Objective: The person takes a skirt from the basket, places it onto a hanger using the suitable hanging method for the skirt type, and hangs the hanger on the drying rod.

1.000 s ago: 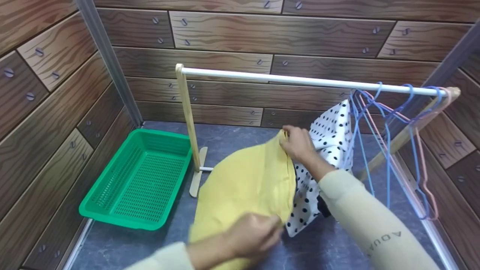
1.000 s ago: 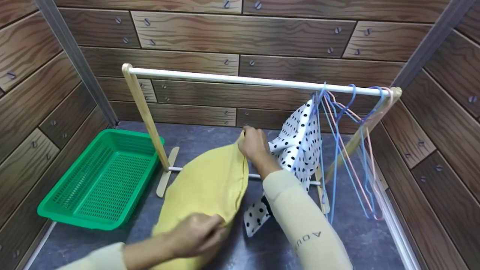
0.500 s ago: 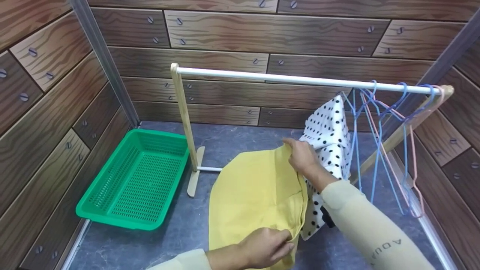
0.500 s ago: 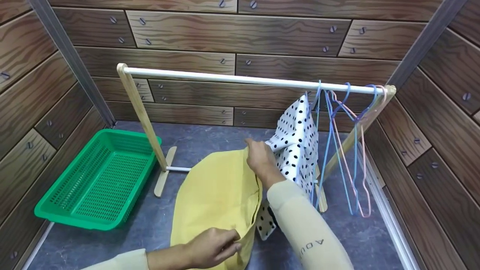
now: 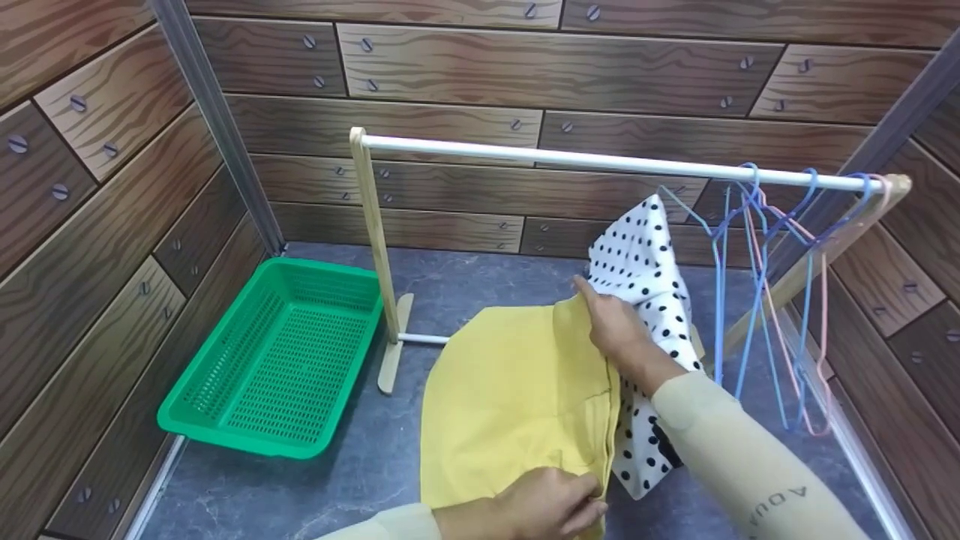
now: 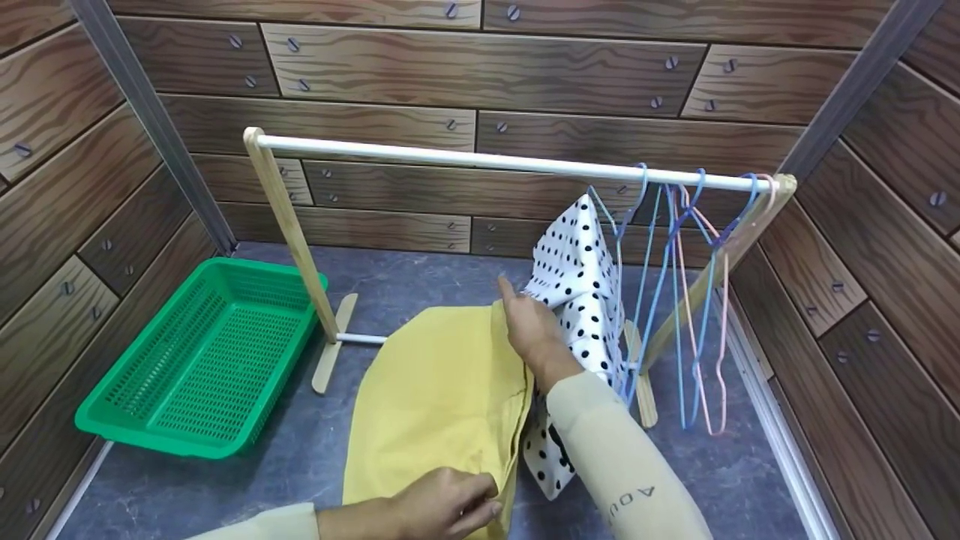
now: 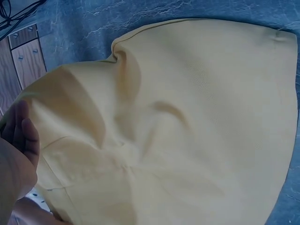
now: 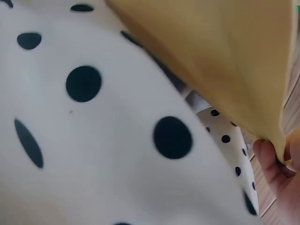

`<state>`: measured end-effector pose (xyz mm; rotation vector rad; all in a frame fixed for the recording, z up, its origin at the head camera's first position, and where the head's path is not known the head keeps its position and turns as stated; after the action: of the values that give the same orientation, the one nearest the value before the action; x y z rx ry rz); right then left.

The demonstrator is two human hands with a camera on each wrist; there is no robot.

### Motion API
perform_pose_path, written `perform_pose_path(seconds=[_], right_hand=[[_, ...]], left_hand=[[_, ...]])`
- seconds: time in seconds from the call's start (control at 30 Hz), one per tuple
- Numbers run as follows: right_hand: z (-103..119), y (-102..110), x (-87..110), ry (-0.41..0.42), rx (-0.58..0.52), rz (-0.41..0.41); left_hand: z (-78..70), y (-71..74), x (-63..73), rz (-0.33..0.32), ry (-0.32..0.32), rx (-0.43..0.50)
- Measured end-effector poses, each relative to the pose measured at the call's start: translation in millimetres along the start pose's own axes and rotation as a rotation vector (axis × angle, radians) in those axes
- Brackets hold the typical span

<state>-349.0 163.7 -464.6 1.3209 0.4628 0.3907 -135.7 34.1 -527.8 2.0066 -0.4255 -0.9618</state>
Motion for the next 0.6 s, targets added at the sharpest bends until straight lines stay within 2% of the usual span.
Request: perform_pose_path(seconds=[0.13, 0.23, 0.3, 0.4, 0.47, 0.6], right_hand=[[-0.5, -4.1, 6.5, 0.099, 0.136, -0.021], [-0.9, -6.1, 10.5, 0.172, 0.255, -0.079], [-2.0, -6.9, 12.6, 0.221, 0.329, -0.13], [-5.4, -7.3, 15.6, 0.282, 0.453, -0.18], [-7.6, -6.7, 17.3, 0.311, 0.519, -0.196], [-12.1, -6.7, 18.9, 0.338, 0.576, -0.198]], left_hand=[[-3.4, -3.0, -3.5, -0.039, -0.038, -0.036], [-5.5, -3.2, -6.2, -0.156, -0.117, -0.111], [-6.6, -4.3, -7.5, -0.256, -0.164, -0.204], [-8.6, -7.5, -9.9, -0.374, -0.197, -0.336], [-10.0, -9.8, -11.1, -0.411, -0.197, -0.395], [-11.7, -12.1, -12.8, -0.436, -0.187, -0.426]])
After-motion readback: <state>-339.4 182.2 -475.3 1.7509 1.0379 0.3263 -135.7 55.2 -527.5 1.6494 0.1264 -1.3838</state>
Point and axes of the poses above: each hand's wrist, its own x-axis away from the middle knuckle, its own y-axis out of the back of the hand, z = x × y, the point moved 3 cm from there along -x, towards the middle knuckle, and after that the axes turned 11 degrees about y, right-handed, at the moved point
